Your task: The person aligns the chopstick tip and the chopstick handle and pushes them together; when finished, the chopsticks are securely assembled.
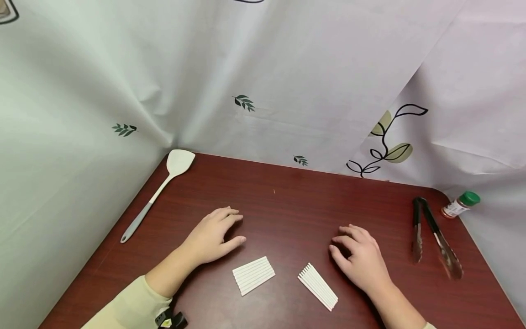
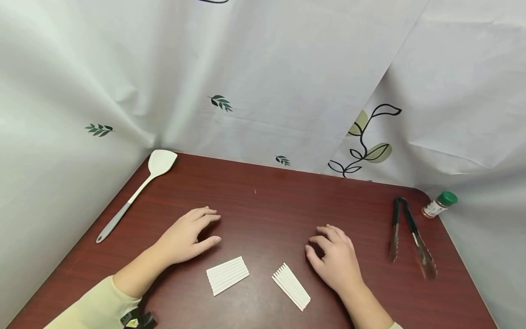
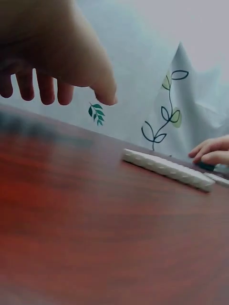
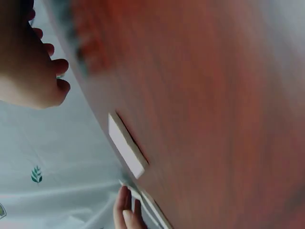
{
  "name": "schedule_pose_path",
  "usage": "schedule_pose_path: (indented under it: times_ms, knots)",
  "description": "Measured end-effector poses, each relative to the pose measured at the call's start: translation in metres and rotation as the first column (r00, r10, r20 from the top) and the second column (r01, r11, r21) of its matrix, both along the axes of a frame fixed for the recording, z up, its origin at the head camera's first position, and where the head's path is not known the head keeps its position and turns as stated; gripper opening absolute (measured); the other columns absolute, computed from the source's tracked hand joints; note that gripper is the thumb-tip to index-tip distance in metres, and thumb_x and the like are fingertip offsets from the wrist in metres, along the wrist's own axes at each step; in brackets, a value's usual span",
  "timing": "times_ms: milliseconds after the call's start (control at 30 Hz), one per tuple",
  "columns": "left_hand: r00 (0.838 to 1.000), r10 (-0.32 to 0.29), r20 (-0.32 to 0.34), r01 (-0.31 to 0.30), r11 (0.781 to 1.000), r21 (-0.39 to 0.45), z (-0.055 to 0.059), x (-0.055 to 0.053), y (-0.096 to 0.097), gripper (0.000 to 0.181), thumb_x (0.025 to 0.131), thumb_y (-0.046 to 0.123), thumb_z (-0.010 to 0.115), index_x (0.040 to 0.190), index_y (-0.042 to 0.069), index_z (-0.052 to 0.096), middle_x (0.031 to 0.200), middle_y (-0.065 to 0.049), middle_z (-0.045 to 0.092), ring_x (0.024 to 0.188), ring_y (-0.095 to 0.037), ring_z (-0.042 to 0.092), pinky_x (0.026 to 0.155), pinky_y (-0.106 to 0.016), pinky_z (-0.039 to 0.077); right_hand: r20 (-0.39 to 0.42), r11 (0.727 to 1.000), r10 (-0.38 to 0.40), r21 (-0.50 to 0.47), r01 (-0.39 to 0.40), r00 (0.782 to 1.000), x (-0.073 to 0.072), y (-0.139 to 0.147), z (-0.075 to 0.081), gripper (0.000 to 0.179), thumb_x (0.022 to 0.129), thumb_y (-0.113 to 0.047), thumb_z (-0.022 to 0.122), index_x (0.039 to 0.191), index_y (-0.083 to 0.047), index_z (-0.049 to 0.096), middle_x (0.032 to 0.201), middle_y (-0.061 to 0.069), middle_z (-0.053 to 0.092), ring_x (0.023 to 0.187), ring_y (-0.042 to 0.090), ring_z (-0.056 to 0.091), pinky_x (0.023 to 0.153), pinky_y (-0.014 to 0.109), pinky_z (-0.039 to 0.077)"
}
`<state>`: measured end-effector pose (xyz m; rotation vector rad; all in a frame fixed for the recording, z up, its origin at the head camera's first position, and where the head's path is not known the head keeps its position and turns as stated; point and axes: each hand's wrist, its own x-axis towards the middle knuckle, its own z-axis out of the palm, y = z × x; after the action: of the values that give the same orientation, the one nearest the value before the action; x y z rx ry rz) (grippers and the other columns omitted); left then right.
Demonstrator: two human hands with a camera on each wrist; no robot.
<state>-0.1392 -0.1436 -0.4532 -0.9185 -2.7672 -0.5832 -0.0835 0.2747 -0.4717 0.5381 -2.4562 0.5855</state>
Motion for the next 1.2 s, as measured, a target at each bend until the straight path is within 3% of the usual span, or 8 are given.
schedule_pose_path:
  times_ms: [267, 367, 500, 600, 767, 900, 1200]
  knots:
    - [1.0, -0.009, -0.001, 0.009, 1.0, 0.028, -0.016, 0.01, 0.004, 0.049, 0.094, 0.044, 0.078, 0.128, 0.009, 0.075, 0.139, -0.011, 0.066, 0.14, -0.04, 0.054, 0.116, -0.06, 0.039, -0.012, 0.999, 0.037, -0.028, -0.037, 0.999, 0.006, -0.019, -0.01, 0.01, 0.08, -0.016, 0.085, 0.09, -0.013, 0.081, 0.11, 0.008, 0.076, 0.112, 0.037, 0.068, 0.094, 0.057, 0.049]
    - [0.997, -0.072, 0.004, 0.071, 0.994, 0.083, -0.023, 0.016, 0.007, 0.049, 0.093, 0.044, 0.079, 0.129, 0.011, 0.075, 0.144, -0.012, 0.064, 0.145, -0.042, 0.049, 0.118, -0.065, 0.034, -0.011, 0.997, 0.047, -0.059, -0.048, 0.999, 0.01, -0.021, -0.01, 0.012, 0.078, -0.013, 0.086, 0.088, -0.015, 0.08, 0.11, 0.006, 0.076, 0.11, 0.034, 0.069, 0.095, 0.051, 0.048]
    - [0.982, -0.189, 0.013, 0.186, 0.972, 0.145, -0.031, 0.025, 0.013, 0.052, 0.093, 0.048, 0.078, 0.133, 0.015, 0.073, 0.152, -0.012, 0.059, 0.149, -0.044, 0.043, 0.118, -0.071, 0.027, -0.015, 0.992, 0.075, -0.103, -0.076, 0.997, 0.019, -0.022, -0.01, 0.017, 0.076, -0.009, 0.088, 0.087, -0.018, 0.08, 0.108, 0.004, 0.076, 0.107, 0.033, 0.069, 0.098, 0.041, 0.045]
    - [0.972, -0.234, 0.008, 0.23, 0.96, 0.16, -0.033, 0.03, 0.017, 0.049, 0.094, 0.048, 0.077, 0.132, 0.017, 0.075, 0.152, -0.009, 0.06, 0.149, -0.042, 0.044, 0.117, -0.072, 0.028, -0.002, 0.986, 0.102, -0.132, -0.101, 0.995, 0.027, -0.026, -0.01, 0.018, 0.076, -0.009, 0.089, 0.088, -0.019, 0.081, 0.108, 0.003, 0.076, 0.107, 0.032, 0.069, 0.102, 0.034, 0.042]
    - [0.966, -0.256, -0.029, 0.258, 0.956, 0.137, -0.031, 0.036, 0.018, 0.042, 0.095, 0.04, 0.078, 0.131, 0.017, 0.078, 0.146, -0.001, 0.066, 0.146, -0.035, 0.051, 0.116, -0.07, 0.032, 0.042, 0.985, 0.118, -0.131, -0.112, 0.992, 0.037, -0.033, -0.011, 0.017, 0.078, -0.014, 0.09, 0.092, -0.019, 0.083, 0.111, -0.001, 0.076, 0.114, 0.031, 0.068, 0.104, 0.038, 0.04]
    - [0.964, -0.263, -0.047, 0.267, 0.955, 0.13, -0.029, 0.039, 0.019, 0.04, 0.093, 0.036, 0.08, 0.129, 0.016, 0.08, 0.142, 0.001, 0.069, 0.143, -0.034, 0.054, 0.114, -0.069, 0.035, 0.026, 0.984, 0.132, -0.122, -0.128, 0.991, 0.04, -0.036, -0.012, 0.022, 0.074, -0.015, 0.092, 0.094, -0.019, 0.084, 0.111, -0.003, 0.076, 0.115, 0.032, 0.068, 0.102, 0.04, 0.039]
    - [0.968, -0.236, -0.088, 0.248, 0.955, 0.161, -0.031, 0.047, 0.027, 0.033, 0.085, 0.033, 0.088, 0.114, 0.017, 0.085, 0.136, 0.003, 0.072, 0.138, -0.033, 0.059, 0.112, -0.067, 0.041, 0.024, 0.966, 0.244, -0.093, -0.24, 0.97, 0.04, -0.034, -0.017, 0.033, 0.072, -0.015, 0.094, 0.102, -0.022, 0.084, 0.116, -0.005, 0.075, 0.117, 0.033, 0.068, 0.113, 0.027, 0.033]
